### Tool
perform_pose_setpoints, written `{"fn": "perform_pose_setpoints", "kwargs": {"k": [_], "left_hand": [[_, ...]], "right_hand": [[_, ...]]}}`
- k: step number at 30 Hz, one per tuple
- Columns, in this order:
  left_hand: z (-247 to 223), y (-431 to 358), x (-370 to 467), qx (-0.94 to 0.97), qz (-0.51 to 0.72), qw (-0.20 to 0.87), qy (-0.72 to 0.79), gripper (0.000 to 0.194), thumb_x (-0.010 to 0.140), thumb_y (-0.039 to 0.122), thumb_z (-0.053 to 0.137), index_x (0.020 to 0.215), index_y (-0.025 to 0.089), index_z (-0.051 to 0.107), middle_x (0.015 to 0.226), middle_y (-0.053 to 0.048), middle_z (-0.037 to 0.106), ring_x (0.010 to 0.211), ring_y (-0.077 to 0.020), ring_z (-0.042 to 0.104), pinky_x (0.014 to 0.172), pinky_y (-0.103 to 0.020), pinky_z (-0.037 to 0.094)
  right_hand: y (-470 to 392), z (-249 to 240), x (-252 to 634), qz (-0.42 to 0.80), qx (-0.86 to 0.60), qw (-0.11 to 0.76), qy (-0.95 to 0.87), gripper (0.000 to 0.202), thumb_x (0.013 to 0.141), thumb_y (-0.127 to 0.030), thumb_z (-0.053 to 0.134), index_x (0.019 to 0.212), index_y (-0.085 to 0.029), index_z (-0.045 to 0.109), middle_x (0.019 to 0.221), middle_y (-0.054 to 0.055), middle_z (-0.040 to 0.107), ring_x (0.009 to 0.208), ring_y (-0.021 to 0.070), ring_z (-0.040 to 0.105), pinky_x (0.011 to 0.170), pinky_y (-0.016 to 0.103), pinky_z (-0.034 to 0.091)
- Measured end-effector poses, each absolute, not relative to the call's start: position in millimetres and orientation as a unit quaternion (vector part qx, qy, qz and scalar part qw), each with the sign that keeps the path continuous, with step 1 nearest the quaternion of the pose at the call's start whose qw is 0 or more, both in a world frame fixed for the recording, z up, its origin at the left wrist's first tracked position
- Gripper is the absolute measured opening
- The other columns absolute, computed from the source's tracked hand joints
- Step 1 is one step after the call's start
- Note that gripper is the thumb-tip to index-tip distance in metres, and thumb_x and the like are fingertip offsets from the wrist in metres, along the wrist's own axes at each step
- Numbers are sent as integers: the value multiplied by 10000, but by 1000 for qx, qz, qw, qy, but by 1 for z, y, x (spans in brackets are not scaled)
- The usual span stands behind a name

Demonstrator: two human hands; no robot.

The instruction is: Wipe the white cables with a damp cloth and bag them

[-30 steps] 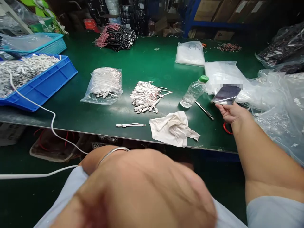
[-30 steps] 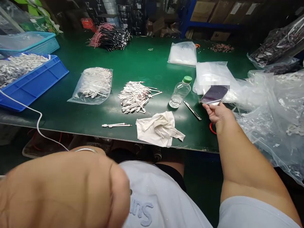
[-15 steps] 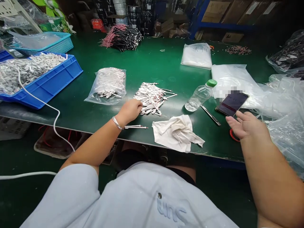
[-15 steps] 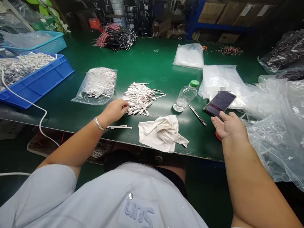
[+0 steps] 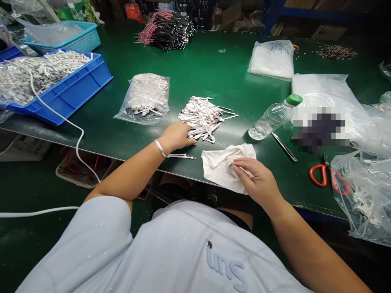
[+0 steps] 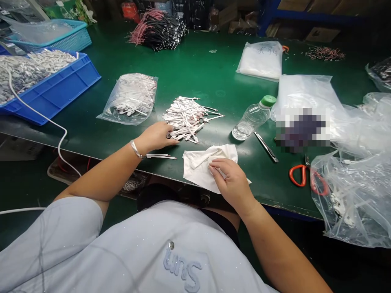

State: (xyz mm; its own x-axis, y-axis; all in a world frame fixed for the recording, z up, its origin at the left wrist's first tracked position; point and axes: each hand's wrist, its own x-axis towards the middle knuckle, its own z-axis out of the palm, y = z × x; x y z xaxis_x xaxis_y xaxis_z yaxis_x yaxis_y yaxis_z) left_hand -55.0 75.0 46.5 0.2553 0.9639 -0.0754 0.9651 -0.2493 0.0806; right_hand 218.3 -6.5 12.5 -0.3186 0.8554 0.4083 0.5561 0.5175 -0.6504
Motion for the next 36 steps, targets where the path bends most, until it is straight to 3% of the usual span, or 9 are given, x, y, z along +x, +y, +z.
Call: {"fn": "perform_pose_setpoints", "kwargs": {"k": [5, 13, 19, 23, 31, 33, 36], "left_hand": [[53, 92, -41, 787, -90, 69, 606, 302, 788, 277, 547, 994, 104, 684, 980, -161, 675, 939, -280, 613, 758, -315, 444], [71, 107, -40, 795, -154, 83, 580, 407, 769, 203, 550, 1144, 60, 623, 1057, -172, 665, 969, -287, 611, 748, -298, 435], [94, 105, -37, 783, -194, 103, 582, 324, 849, 117, 478, 1124, 45, 633, 1075, -141, 669, 886, -175, 557, 779, -261, 399], [109, 102, -42, 782, -174, 104, 590, 290, 918, 204, 473, 1090, 34, 633, 1051, -116, 684, 786, -108, 496, 733, -208, 373], [120, 113, -46, 773, -171, 167, 587, 245, 930, 210, 496, 858, 67, 682, 597, 9, 635, 587, -63, 434, 659, -177, 368], [120, 113, -44, 776, -156, 166, 588, 242, 934, 205, 486, 865, 82, 682, 599, 18, 635, 565, -61, 427, 656, -185, 375], [119, 110, -43, 775, -121, 164, 598, 205, 897, 221, 554, 829, 81, 687, 591, 25, 636, 575, -50, 451, 695, -181, 392]], "right_hand": [[-3, 9, 204, 189, -422, 352, -813, 147, 871, -281, 552, 916, -242, 686, 927, 66, 709, 889, 223, 658, 830, 420, 533], [-8, 9, 201, 142, -414, 330, -836, 160, 888, -265, 532, 945, -226, 677, 925, 74, 704, 893, 225, 650, 826, 413, 531], [-7, 12, 198, 124, -421, 317, -841, 184, 896, -289, 512, 936, -229, 681, 907, 77, 704, 873, 231, 651, 798, 408, 532], [-4, 11, 196, 101, -420, 307, -848, 188, 904, -286, 499, 932, -226, 675, 893, 75, 703, 849, 225, 647, 769, 386, 526], [46, 15, 154, 38, -439, 311, -842, 218, 907, -306, 472, 888, -231, 676, 878, 92, 649, 873, 243, 589, 823, 407, 479], [68, 14, 136, 26, -467, 316, -825, 221, 881, -332, 518, 1004, -209, 653, 990, 130, 617, 998, 286, 543, 893, 455, 440], [99, 4, 111, 55, -516, 308, -797, 598, 795, -437, 626, 1299, -150, 479, 1274, 209, 487, 1215, 365, 407, 976, 556, 357]]}}
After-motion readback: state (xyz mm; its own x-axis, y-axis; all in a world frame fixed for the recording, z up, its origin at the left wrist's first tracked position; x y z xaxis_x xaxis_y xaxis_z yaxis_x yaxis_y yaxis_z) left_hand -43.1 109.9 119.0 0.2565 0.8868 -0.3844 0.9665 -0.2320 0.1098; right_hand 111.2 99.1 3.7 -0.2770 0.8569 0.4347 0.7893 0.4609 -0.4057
